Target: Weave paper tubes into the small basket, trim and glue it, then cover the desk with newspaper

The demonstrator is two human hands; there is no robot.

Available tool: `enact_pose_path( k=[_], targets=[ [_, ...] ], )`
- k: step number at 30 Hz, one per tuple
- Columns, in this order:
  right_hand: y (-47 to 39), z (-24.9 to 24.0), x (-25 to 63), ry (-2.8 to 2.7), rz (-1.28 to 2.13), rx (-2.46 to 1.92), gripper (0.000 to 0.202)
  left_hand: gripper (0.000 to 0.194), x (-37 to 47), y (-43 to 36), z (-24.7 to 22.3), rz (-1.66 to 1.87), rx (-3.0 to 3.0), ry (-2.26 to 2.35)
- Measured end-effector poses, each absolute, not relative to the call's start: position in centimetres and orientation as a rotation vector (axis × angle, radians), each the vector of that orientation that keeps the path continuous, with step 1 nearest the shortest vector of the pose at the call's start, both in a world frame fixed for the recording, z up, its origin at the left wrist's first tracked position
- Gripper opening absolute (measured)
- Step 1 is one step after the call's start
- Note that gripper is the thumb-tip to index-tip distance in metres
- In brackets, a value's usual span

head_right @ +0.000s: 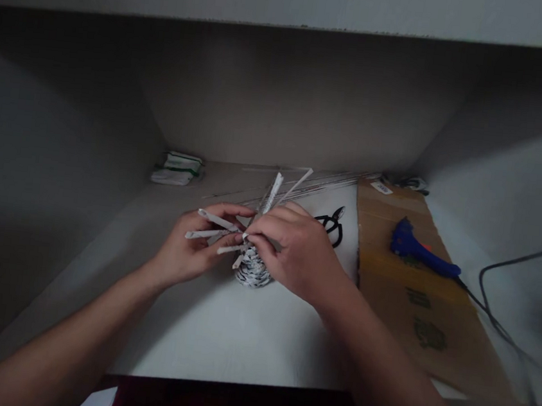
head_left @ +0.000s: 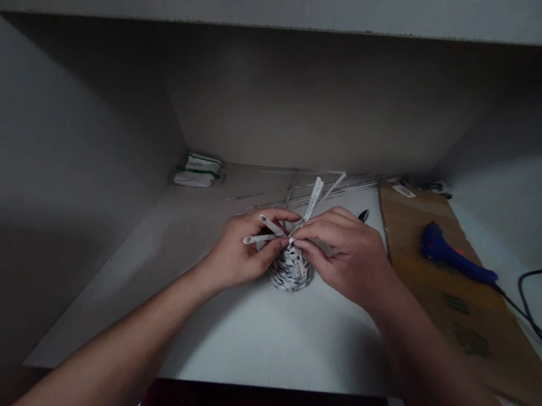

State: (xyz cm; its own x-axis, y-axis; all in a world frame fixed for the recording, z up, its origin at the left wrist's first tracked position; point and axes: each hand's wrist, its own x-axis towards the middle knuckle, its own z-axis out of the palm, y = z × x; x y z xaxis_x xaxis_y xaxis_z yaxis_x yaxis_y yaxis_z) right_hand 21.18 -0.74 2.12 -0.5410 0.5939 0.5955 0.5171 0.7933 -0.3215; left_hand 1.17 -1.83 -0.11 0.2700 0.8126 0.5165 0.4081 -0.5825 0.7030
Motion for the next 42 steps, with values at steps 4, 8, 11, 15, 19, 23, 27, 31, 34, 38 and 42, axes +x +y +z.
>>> enact_pose_path(
  k=[4, 8, 11, 15, 19, 23, 27, 31, 34, 38, 42],
  targets=[
    [-0.9, 2.2, 21.0, -2.151, 0.331, -0.984, 0.006, 0.019, 1.2, -2.0, -0.1, 1.278, 2.069, 1.066],
    [-1.3, 2.6, 21.1, -2.182, 0.44, -1.053, 0.006, 0.005, 1.2, -2.1, 0.2, 1.249, 2.118, 1.072],
    [-1.4, 2.3, 21.0, -2.134, 0.375, -1.088, 0.008, 0.007, 1.2, -2.1, 0.4, 1.242, 2.151, 1.092],
    [-1.3, 1.8, 20.6, -2.081, 0.202, -1.104, 0.009, 0.008, 1.2, -2.1, 0.5, 1.233, 2.15, 1.122],
    [-1.4, 2.1, 20.9, -2.147, 0.241, -1.069, 0.01, 0.009, 1.2, -2.0, 0.5, 1.249, 2.19, 1.111],
    [-1.8, 3.2, 21.7, -2.285, 0.423, -1.056, 0.012, 0.01, 1.2, -2.0, 0.6, 1.253, 2.264, 1.138],
    [-2.5, 3.5, 21.4, -2.297, 0.408, -1.138, 0.01, 0.009, 1.2, -2.1, 0.6, 1.242, 2.27, 1.171],
    [-2.8, 2.7, 20.2, -2.211, 0.153, -1.188, 0.016, 0.01, 1.2, -2.2, 0.5, 1.234, 2.267, 1.168],
    [-2.9, 2.1, 19.7, -2.169, 0.052, -1.184, 0.015, 0.011, 1.3, -2.2, 0.5, 1.252, 2.243, 1.18],
    [-2.8, 2.1, 19.7, -2.149, 0.168, -1.168, 0.017, 0.01, 1.5, -2.3, 0.7, 1.258, 2.223, 1.196],
    [-2.7, 2.6, 20.1, -2.195, 0.447, -1.243, 0.024, 0.012, 1.5, -2.4, 0.7, 1.269, 2.259, 1.147]
  ],
)
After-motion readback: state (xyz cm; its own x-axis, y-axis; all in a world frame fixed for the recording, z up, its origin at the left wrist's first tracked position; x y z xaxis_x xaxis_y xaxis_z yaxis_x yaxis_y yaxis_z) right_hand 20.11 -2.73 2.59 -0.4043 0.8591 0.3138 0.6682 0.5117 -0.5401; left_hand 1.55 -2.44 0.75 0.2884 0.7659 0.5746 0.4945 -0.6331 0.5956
